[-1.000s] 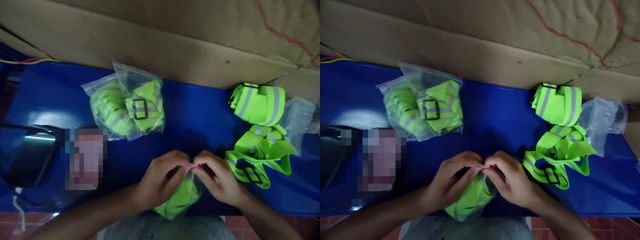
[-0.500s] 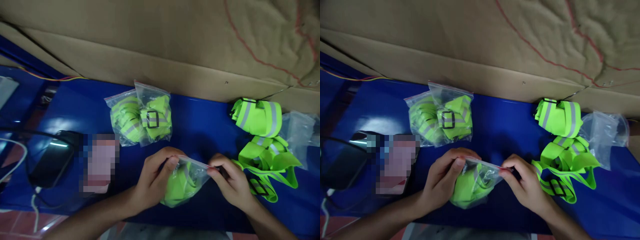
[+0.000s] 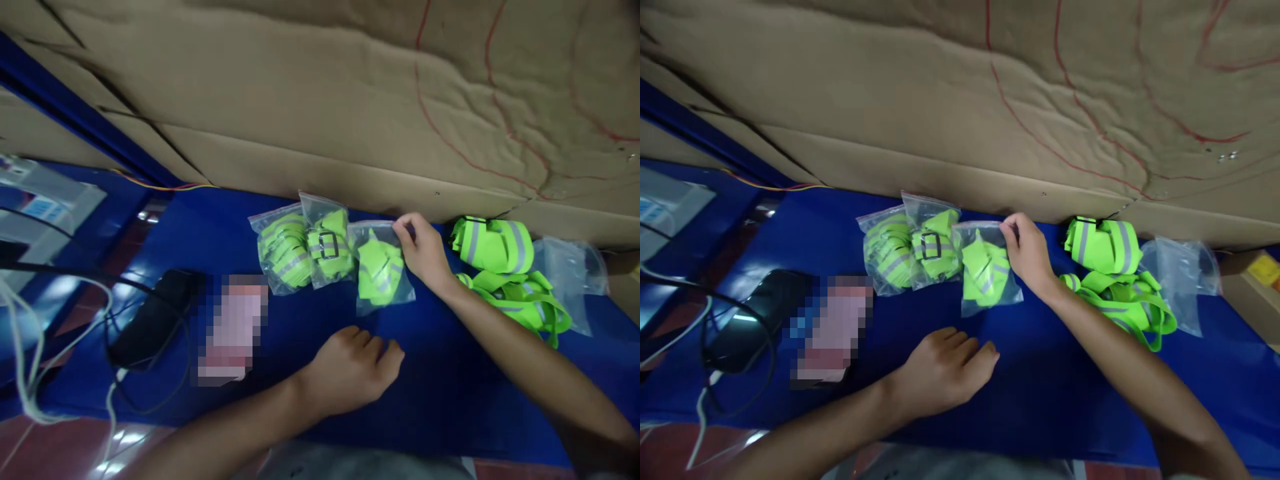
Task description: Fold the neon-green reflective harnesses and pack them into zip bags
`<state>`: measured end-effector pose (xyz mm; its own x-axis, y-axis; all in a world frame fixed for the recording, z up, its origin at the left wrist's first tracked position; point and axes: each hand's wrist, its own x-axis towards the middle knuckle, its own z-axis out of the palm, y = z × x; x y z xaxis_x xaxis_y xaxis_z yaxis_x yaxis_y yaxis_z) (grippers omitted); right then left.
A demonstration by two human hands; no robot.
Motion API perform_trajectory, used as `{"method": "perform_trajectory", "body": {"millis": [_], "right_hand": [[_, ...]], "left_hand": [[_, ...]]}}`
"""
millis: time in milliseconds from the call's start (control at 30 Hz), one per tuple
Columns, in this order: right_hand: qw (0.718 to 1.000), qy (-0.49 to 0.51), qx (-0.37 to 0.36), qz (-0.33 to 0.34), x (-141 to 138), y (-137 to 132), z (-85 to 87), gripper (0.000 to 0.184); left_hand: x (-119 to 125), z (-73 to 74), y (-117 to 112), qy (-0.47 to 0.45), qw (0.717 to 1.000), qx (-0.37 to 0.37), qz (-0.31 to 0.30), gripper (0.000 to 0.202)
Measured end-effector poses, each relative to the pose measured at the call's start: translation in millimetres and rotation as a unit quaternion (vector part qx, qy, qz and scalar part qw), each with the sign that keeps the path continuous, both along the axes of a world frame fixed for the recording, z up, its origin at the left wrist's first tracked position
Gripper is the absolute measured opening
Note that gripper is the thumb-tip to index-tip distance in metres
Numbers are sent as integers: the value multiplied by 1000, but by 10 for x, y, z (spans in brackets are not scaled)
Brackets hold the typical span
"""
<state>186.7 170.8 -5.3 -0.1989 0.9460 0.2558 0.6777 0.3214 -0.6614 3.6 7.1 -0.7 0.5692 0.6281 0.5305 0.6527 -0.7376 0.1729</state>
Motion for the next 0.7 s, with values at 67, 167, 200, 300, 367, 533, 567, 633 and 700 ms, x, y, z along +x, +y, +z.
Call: {"method": "perform_trajectory", "body": {"millis": [67, 167, 200, 300, 367, 533, 567, 633, 700], "right_hand": [[1000, -6, 5, -15, -95, 270, -42, 21], [999, -18, -3, -26, -169, 510, -99, 17], [999, -24, -5, -25, -167, 534, -96, 14], [999, -28, -14, 14, -32, 423, 45, 29], [998, -29, -17, 57, 188, 218, 238, 55], [978, -186, 97, 19, 1056, -395, 535, 36], [971, -213, 102, -16, 1234, -475, 501, 39], [954, -258, 107, -108, 1540, -564, 362, 59], [944, -263, 73, -184, 1747, -563, 205, 81]], "left_hand": [[31, -76, -12, 0, 999, -25, 23, 7], [19, -95, 5, -19, 998, -47, 38, 13], [7, -81, 15, -20, 998, -51, 40, 13], [-28, -34, 47, 16, 997, -68, 24, 5], [-38, -24, 62, 57, 994, -89, -30, 15], [-3, -93, 29, 42, 981, -100, -160, 10], [7, -113, 15, 34, 980, -107, -165, 10], [22, -146, -3, 31, 976, -132, -170, 9], [31, -166, -2, 33, 973, -154, -169, 6]]}}
